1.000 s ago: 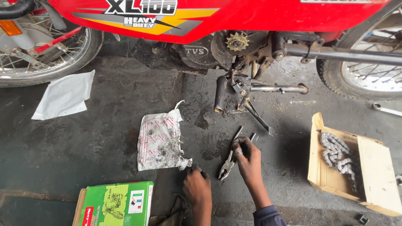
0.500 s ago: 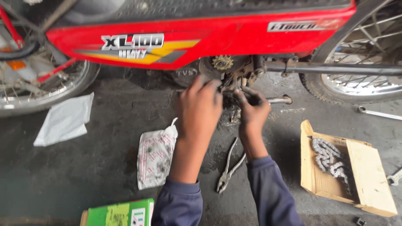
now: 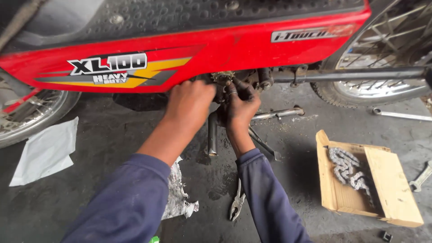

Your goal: The person is removing and replacing a drive chain on a red TVS XL100 moped.

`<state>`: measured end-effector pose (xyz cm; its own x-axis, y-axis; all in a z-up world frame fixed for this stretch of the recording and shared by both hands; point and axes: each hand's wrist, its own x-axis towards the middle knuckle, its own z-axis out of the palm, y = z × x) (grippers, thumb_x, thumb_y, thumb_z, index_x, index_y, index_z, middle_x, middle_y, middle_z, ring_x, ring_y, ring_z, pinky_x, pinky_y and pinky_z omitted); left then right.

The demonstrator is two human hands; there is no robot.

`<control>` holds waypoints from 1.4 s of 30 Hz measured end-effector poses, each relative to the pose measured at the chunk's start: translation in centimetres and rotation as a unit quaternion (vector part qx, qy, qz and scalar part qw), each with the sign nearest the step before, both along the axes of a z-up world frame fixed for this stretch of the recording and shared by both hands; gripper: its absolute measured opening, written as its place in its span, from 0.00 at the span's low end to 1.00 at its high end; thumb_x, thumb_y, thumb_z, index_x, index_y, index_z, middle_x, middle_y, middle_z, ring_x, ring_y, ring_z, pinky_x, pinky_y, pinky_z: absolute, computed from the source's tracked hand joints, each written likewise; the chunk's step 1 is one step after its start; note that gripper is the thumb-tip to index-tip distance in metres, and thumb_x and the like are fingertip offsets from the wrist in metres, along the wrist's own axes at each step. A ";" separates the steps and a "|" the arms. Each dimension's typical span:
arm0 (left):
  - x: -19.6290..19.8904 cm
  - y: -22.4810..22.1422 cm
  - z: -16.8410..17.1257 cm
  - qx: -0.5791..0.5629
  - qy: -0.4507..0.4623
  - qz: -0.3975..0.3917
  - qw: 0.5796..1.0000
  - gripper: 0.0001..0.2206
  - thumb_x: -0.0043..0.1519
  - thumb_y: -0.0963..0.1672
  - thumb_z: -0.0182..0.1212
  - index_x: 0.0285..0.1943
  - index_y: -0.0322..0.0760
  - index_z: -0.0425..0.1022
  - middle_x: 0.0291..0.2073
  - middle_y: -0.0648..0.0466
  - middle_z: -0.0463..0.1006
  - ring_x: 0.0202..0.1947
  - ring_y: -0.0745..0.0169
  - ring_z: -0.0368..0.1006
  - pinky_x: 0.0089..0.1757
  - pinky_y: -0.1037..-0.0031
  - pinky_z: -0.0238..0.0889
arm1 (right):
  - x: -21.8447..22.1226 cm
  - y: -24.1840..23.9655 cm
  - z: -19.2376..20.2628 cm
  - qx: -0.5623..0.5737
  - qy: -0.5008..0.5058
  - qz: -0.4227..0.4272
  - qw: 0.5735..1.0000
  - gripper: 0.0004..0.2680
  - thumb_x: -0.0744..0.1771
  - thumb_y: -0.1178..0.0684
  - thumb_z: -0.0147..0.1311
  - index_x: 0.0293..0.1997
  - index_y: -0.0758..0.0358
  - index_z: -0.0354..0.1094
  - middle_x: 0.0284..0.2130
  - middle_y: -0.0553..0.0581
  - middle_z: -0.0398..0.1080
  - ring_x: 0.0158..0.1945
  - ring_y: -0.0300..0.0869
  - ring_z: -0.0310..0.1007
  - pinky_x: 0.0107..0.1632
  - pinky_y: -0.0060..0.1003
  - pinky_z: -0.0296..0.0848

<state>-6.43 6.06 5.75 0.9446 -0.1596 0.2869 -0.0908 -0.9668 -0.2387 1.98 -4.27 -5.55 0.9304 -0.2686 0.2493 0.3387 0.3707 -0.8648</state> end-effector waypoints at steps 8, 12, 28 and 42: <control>4.1 -1.3 -3.3 0.022 -0.051 -0.092 0.994 0.09 0.56 0.40 0.61 0.44 0.35 0.80 0.34 0.48 0.83 0.34 0.51 0.83 0.32 0.60 0.76 | 0.5 0.2 -1.2 0.002 -0.011 -0.044 0.999 0.06 0.65 0.64 0.64 0.44 0.72 0.76 0.37 0.54 0.79 0.39 0.34 0.75 0.47 0.30 0.74; 3.9 -0.4 -2.4 0.063 -0.077 -0.093 0.991 0.10 0.57 0.40 0.61 0.46 0.35 0.79 0.33 0.49 0.84 0.33 0.55 0.83 0.32 0.64 0.76 | -0.1 0.0 -0.2 0.002 -0.026 -0.032 0.999 0.06 0.65 0.65 0.62 0.45 0.72 0.76 0.37 0.54 0.78 0.40 0.34 0.75 0.46 0.29 0.74; 4.0 0.8 -1.7 0.151 -0.092 -0.107 0.978 0.18 0.54 0.40 0.62 0.55 0.33 0.78 0.38 0.49 0.84 0.37 0.56 0.83 0.37 0.65 0.77 | 0.0 0.3 0.7 0.002 0.016 -0.016 1.000 0.04 0.64 0.64 0.63 0.40 0.71 0.77 0.33 0.56 0.79 0.35 0.35 0.75 0.39 0.30 0.75; 3.4 0.8 -1.0 0.185 -0.126 -0.111 0.968 0.14 0.55 0.41 0.62 0.50 0.39 0.81 0.36 0.52 0.85 0.39 0.57 0.82 0.41 0.64 0.76 | 0.0 0.6 1.5 -0.028 0.026 -0.046 0.998 0.04 0.64 0.62 0.65 0.38 0.70 0.78 0.32 0.57 0.79 0.33 0.34 0.75 0.38 0.29 0.74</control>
<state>-3.01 6.89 4.73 0.7827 -0.4864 0.3882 -0.1807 -0.7745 -0.6062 1.98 -3.67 -4.10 0.9149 -0.3399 0.2177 0.3223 0.2905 -0.9010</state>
